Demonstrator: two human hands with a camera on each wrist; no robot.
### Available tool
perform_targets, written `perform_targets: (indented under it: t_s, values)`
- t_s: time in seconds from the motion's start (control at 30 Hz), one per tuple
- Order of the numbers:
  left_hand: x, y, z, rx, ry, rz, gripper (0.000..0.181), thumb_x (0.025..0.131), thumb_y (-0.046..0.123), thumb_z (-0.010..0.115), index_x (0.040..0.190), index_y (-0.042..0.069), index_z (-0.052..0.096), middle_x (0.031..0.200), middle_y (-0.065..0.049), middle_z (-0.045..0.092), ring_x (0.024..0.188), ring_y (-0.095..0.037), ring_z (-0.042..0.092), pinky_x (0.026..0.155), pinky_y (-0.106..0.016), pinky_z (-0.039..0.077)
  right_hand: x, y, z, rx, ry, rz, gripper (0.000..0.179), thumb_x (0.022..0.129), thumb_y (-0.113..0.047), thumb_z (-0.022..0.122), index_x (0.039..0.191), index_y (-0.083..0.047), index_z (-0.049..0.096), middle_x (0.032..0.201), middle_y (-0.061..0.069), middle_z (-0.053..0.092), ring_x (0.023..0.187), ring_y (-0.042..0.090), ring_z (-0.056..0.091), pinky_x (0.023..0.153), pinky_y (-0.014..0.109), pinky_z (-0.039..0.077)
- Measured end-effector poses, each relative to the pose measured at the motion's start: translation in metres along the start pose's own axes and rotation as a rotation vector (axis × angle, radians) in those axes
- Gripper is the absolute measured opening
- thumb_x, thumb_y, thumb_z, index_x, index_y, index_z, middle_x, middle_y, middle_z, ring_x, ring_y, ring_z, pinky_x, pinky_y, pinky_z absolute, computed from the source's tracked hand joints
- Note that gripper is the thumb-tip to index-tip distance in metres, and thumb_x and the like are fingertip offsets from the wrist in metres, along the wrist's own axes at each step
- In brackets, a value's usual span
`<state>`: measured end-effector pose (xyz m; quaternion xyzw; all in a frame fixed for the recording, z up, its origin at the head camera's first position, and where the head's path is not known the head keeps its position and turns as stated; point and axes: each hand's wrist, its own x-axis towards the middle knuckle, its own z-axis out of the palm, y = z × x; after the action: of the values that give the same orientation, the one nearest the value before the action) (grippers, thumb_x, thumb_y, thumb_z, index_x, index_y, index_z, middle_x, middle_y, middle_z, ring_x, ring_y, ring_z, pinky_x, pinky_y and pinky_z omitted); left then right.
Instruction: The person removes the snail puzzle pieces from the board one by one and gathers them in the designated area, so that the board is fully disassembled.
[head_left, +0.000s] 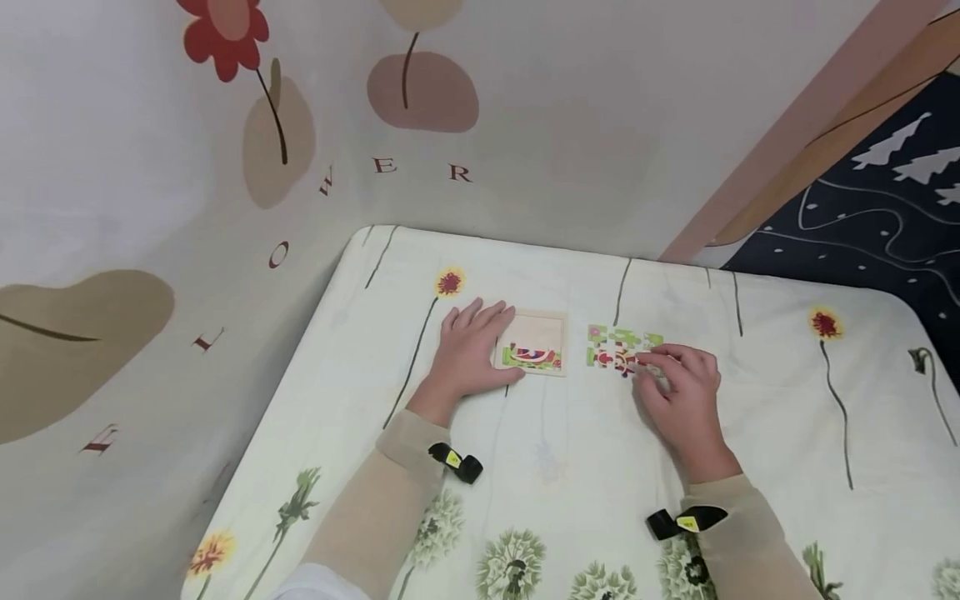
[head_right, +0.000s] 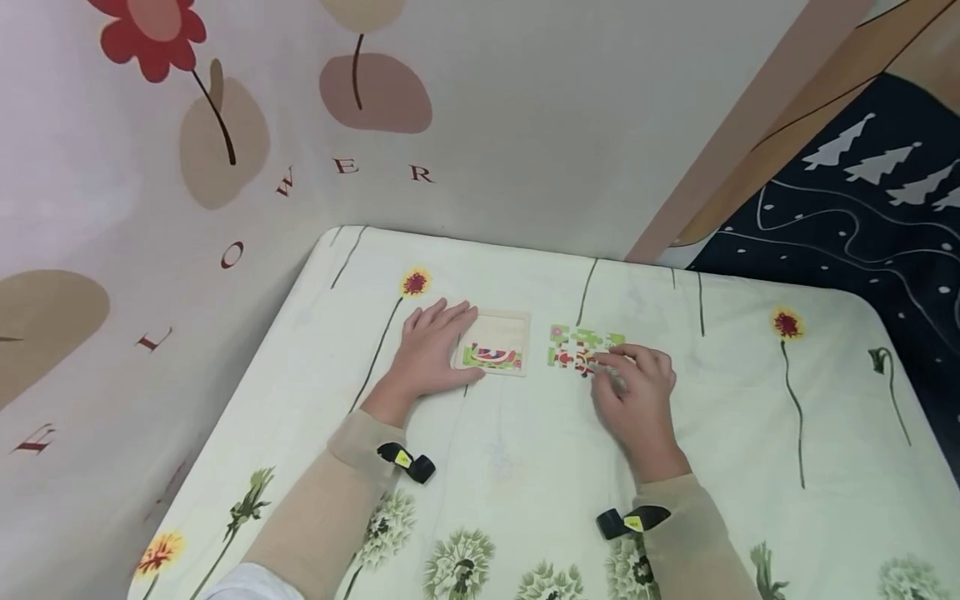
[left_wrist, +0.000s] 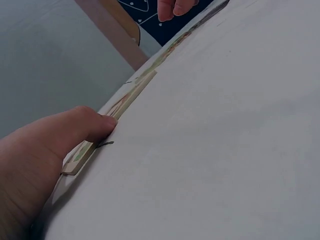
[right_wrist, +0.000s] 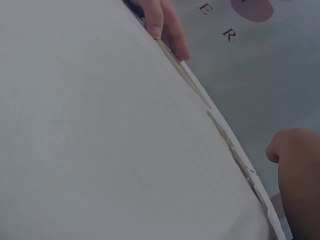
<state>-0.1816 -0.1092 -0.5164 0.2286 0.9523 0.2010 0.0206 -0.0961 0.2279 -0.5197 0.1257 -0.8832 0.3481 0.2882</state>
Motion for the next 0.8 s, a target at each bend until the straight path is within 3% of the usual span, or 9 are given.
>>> perform_targets:
  t_s: [0.2,0.57,0.8]
  values:
    - [-0.001,-0.002,0.001,-0.010,0.006,0.008,0.102,0.084,0.065,0.076,0.168,0.023,0.037,0.172,0.000,0.035,0.161,-0.033,0.019,0.125,-0.063,0.008,0.005,-0.014,0.017,0.025,-0.001,-0.039,0.016,0.089,0.000,0.074,0.103,-0.001,0.082,0.112,0.021,0.070,0.111,0.049,0.051,0.094,0.067,0.030]
    - [0.000,-0.003,0.004,0.002,-0.013,0.013,0.112,0.081,0.069,0.077,0.171,0.024,0.030,0.174,0.000,0.032,0.162,-0.031,0.016,0.126,-0.061,0.006,0.013,-0.048,0.061,0.030,-0.100,-0.054,0.020,0.090,-0.010,0.079,0.109,-0.006,0.081,0.113,0.014,0.070,0.110,0.042,0.052,0.093,0.063,0.032]
    - [-0.001,-0.003,0.004,0.040,0.007,0.038,0.111,0.080,0.070,0.074,0.170,0.022,0.032,0.173,-0.001,0.032,0.161,-0.032,0.018,0.126,-0.063,0.008,0.022,-0.074,0.093,0.005,-0.214,0.023,0.024,0.095,-0.019,0.077,0.118,-0.011,0.080,0.110,0.005,0.070,0.112,0.034,0.054,0.109,0.065,0.029]
